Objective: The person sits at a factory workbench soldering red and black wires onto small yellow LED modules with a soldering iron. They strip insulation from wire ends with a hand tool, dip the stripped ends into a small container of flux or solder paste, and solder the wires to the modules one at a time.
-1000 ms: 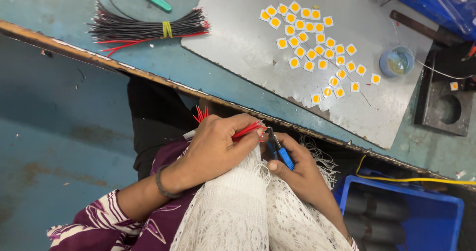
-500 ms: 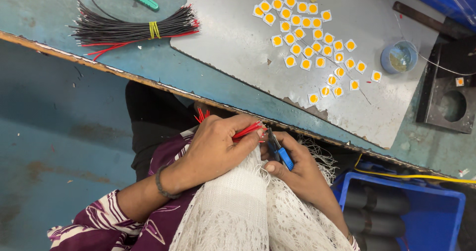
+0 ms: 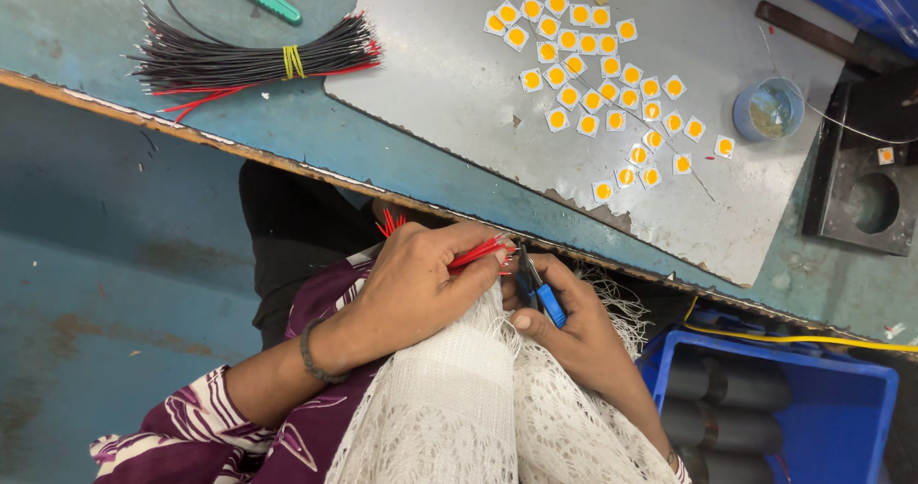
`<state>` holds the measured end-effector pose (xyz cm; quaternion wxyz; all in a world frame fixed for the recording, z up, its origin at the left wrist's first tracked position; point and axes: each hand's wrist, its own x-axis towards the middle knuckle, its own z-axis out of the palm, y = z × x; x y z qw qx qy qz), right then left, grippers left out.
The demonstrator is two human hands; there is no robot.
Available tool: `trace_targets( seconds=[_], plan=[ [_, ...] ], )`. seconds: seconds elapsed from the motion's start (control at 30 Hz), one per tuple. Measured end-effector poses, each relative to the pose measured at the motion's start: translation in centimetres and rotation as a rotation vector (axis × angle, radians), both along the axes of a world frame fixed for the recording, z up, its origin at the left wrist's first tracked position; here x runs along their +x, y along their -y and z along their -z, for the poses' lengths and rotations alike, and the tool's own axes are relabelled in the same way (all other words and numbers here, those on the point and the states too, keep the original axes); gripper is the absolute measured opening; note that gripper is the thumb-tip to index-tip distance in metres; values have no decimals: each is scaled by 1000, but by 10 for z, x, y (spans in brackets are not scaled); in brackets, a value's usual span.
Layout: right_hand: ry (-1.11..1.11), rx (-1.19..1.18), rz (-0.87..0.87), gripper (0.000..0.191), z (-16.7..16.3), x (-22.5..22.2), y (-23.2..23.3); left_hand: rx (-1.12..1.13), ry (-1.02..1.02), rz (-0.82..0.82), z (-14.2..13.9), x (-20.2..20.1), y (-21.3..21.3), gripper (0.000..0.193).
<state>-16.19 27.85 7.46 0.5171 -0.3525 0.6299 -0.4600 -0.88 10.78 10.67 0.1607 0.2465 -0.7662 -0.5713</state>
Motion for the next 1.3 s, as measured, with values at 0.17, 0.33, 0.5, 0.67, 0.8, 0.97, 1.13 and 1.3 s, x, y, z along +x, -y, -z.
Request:
trace_targets(
  seconds=[0.17,0.33,0.5,0.67,0.8,0.97,1.13,1.3],
  plan=[
    [-31,26,-6,52,2,0,0,7,-8,-9,1,0,0,24],
    [-30,-6,9,44,8,0,-1,8,2,-2,1,0,0,22],
    [-131,15,12,32,19,0,-1,13,-9,4,3,0,0,21],
    [-44,20,27,33,23,3,-5,23,34,19,3,2,2,20],
    [14,-55,77,39,21,-1,-2,46,-39,35,-3,3,6,24],
    [123,-77,110,44,13,-5,2,11,-8,44,-4,0,10,18],
    [3,20,27,51,5,-8,0,39,-34,21,2,0,8,16],
    [-20,11,14,55,2,-9,3,11,-23,-14,4,-2,6,16]
  ],
)
